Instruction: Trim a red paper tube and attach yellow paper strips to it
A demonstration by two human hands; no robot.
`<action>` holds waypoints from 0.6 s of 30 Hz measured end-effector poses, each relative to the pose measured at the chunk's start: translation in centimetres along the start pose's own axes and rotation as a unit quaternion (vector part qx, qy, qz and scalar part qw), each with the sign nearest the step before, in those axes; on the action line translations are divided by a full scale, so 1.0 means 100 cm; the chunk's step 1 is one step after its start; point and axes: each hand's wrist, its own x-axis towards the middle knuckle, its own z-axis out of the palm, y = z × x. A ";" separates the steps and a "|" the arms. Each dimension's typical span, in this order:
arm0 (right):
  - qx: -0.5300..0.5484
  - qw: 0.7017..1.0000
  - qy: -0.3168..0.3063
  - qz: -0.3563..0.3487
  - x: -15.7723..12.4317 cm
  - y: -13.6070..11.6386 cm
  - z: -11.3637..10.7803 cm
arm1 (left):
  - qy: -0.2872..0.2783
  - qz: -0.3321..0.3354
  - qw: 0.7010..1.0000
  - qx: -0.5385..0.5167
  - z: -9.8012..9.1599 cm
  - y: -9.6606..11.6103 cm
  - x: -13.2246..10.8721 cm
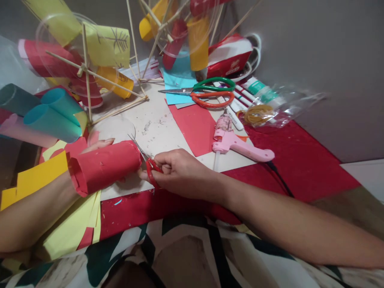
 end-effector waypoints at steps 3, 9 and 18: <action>-0.023 0.999 0.042 -0.016 -0.001 0.002 -0.001 | -0.004 0.037 0.999 0.019 -0.002 0.001 0.001; -0.122 0.988 0.075 -0.061 -0.002 0.008 -0.004 | 0.052 0.103 0.993 0.012 -0.006 -0.001 0.003; -0.208 0.971 0.075 -0.093 -0.001 0.010 -0.005 | 0.165 0.095 0.980 -0.062 -0.012 0.002 0.000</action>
